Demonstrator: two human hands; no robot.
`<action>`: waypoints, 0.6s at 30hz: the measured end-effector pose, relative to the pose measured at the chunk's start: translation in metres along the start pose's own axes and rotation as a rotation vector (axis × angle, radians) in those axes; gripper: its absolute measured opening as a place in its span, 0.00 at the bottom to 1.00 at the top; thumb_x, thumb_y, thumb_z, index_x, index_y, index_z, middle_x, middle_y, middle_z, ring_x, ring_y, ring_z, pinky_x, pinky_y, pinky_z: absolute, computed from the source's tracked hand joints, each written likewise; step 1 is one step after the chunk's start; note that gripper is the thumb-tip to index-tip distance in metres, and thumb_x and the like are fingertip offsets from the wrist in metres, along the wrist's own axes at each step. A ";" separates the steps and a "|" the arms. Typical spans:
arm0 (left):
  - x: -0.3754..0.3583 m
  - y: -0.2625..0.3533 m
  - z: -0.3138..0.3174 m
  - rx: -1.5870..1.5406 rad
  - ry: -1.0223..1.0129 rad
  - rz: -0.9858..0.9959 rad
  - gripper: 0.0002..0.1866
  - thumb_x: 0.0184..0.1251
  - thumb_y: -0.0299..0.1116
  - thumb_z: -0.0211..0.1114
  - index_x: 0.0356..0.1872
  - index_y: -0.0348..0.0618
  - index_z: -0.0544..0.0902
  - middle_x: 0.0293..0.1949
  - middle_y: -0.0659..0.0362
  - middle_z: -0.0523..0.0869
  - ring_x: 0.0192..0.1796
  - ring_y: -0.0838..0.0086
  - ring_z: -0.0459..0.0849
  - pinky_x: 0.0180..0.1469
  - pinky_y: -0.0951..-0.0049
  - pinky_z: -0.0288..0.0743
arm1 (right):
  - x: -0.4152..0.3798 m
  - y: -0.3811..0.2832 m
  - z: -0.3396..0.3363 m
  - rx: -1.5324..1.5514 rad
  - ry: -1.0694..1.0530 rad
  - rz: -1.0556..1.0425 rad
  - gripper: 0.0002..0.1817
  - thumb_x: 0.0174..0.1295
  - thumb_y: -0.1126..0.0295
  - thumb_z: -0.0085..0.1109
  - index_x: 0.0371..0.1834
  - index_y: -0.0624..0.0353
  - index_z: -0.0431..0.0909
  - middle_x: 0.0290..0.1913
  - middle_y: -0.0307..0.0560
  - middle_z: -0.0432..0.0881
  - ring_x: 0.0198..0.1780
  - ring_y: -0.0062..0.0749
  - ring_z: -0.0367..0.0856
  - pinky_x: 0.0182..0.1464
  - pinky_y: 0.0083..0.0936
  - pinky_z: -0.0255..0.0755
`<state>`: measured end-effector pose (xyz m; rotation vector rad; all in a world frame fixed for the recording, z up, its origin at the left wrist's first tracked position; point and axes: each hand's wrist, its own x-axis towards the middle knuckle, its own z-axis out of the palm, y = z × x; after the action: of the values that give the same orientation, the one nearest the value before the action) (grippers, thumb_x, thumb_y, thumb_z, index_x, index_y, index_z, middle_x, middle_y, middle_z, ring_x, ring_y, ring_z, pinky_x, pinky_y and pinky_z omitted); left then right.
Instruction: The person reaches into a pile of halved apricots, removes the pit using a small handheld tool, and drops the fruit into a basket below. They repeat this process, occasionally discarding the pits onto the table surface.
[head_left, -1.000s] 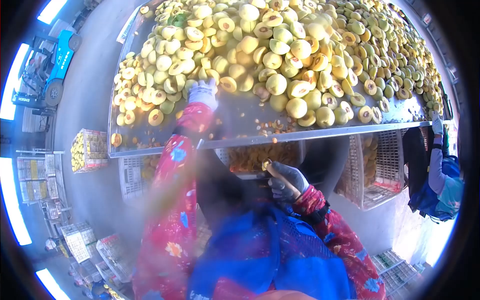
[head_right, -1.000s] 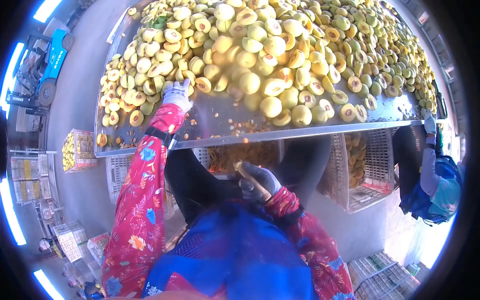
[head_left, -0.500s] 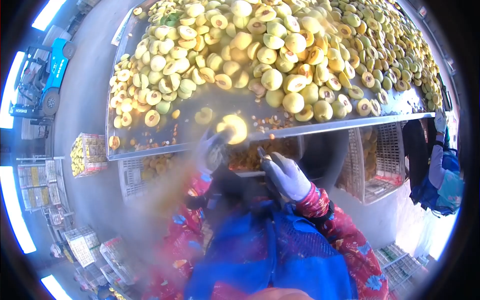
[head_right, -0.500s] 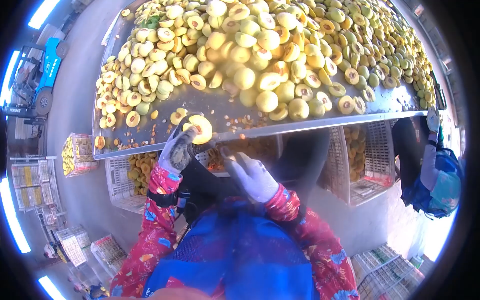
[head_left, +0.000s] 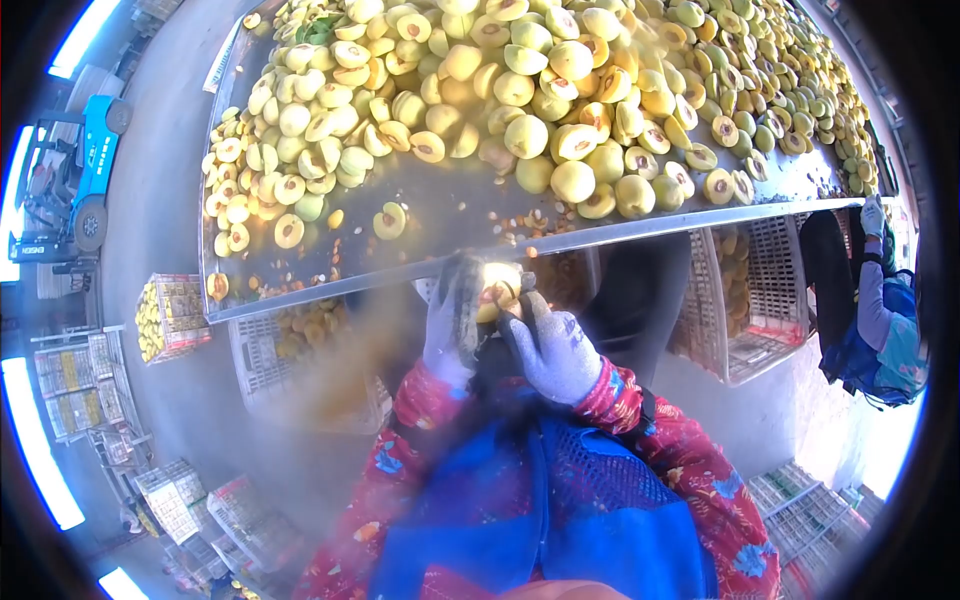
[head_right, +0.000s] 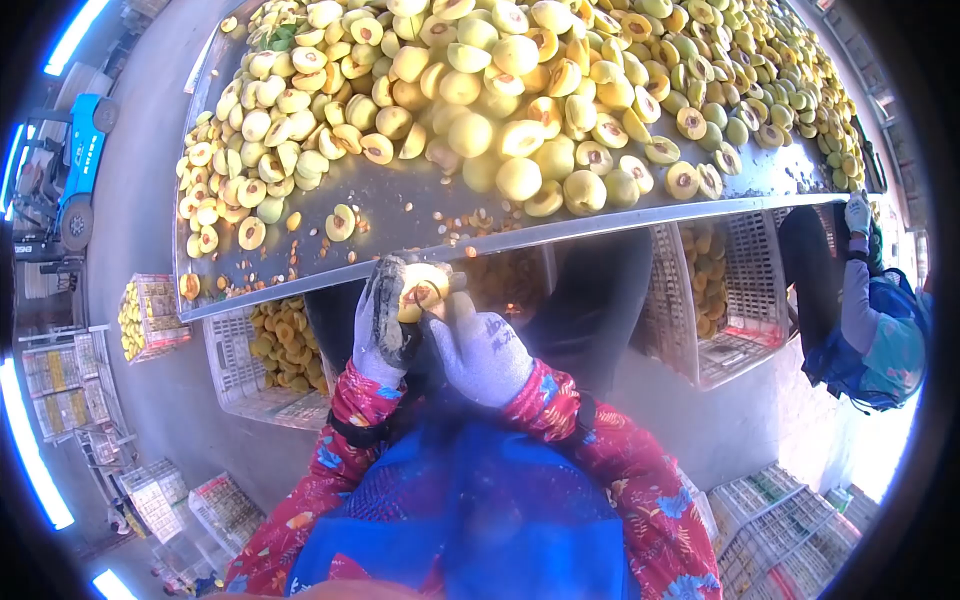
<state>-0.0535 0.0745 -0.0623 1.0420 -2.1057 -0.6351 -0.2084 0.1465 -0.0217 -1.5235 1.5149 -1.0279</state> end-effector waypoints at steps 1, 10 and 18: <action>0.000 0.004 0.001 0.055 0.037 0.032 0.16 0.69 0.34 0.58 0.52 0.35 0.76 0.49 0.48 0.79 0.49 0.58 0.80 0.51 0.64 0.75 | 0.001 -0.002 -0.001 -0.017 -0.002 -0.011 0.14 0.67 0.68 0.53 0.48 0.69 0.67 0.23 0.62 0.78 0.26 0.60 0.79 0.27 0.48 0.70; 0.004 0.031 0.026 -1.022 0.220 -0.666 0.18 0.76 0.42 0.53 0.55 0.38 0.73 0.43 0.61 0.80 0.40 0.80 0.79 0.42 0.77 0.77 | 0.003 0.027 0.005 0.468 -0.212 0.021 0.12 0.70 0.63 0.50 0.45 0.62 0.71 0.18 0.54 0.73 0.21 0.51 0.75 0.26 0.38 0.70; 0.006 0.019 0.023 -0.630 0.076 -0.314 0.19 0.76 0.41 0.51 0.56 0.37 0.74 0.46 0.56 0.83 0.45 0.72 0.82 0.46 0.74 0.77 | 0.009 0.026 -0.018 1.809 -0.503 0.950 0.22 0.73 0.48 0.41 0.40 0.56 0.73 0.14 0.40 0.69 0.14 0.24 0.66 0.18 0.22 0.59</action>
<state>-0.0823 0.0830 -0.0618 1.0016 -1.5166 -1.2863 -0.2356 0.1375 -0.0383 0.2703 0.3086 -0.7659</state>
